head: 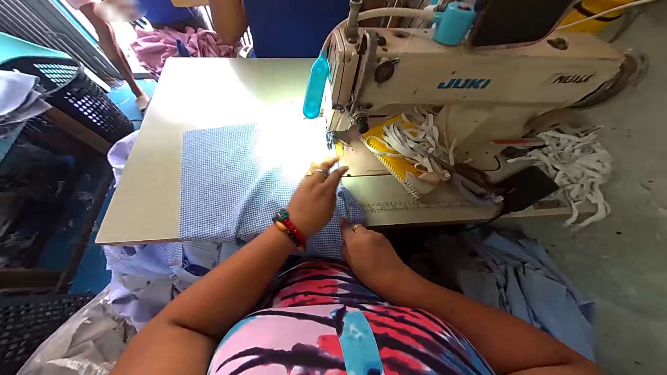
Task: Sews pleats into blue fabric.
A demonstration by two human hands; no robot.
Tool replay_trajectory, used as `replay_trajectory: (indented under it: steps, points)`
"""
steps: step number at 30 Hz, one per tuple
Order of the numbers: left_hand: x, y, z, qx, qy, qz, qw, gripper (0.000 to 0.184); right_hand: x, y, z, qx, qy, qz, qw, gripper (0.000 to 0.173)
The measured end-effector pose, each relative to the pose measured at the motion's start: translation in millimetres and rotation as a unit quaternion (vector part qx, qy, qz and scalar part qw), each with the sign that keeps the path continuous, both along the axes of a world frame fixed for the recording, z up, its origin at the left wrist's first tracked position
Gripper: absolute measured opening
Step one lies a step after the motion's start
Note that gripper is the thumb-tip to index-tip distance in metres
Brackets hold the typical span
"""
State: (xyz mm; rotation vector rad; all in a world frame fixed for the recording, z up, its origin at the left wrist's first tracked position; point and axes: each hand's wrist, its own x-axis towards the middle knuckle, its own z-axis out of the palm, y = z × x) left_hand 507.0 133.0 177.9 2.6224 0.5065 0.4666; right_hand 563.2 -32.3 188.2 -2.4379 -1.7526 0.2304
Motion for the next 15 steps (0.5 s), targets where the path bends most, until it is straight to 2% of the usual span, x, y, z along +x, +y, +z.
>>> replay_trajectory:
  steps: [3,5,9,15]
  points:
    - [0,14,-21,-0.02,0.019,-0.051,0.998,0.045,3,-3,0,0.005,0.002,0.008,1.0,0.037]
    - [-10,28,-18,-0.022,0.054,-0.062,0.996,0.045,3,-4,-2,0.021,-0.011,0.019,1.0,0.036]
    - [-18,34,-25,0.007,0.059,-0.093,0.994,0.044,1,-4,-5,0.036,-0.037,0.033,0.998,0.034]
    - [-10,30,-28,0.03,0.045,-0.092,0.994,0.042,6,-2,-5,0.043,-0.042,0.037,0.998,0.033]
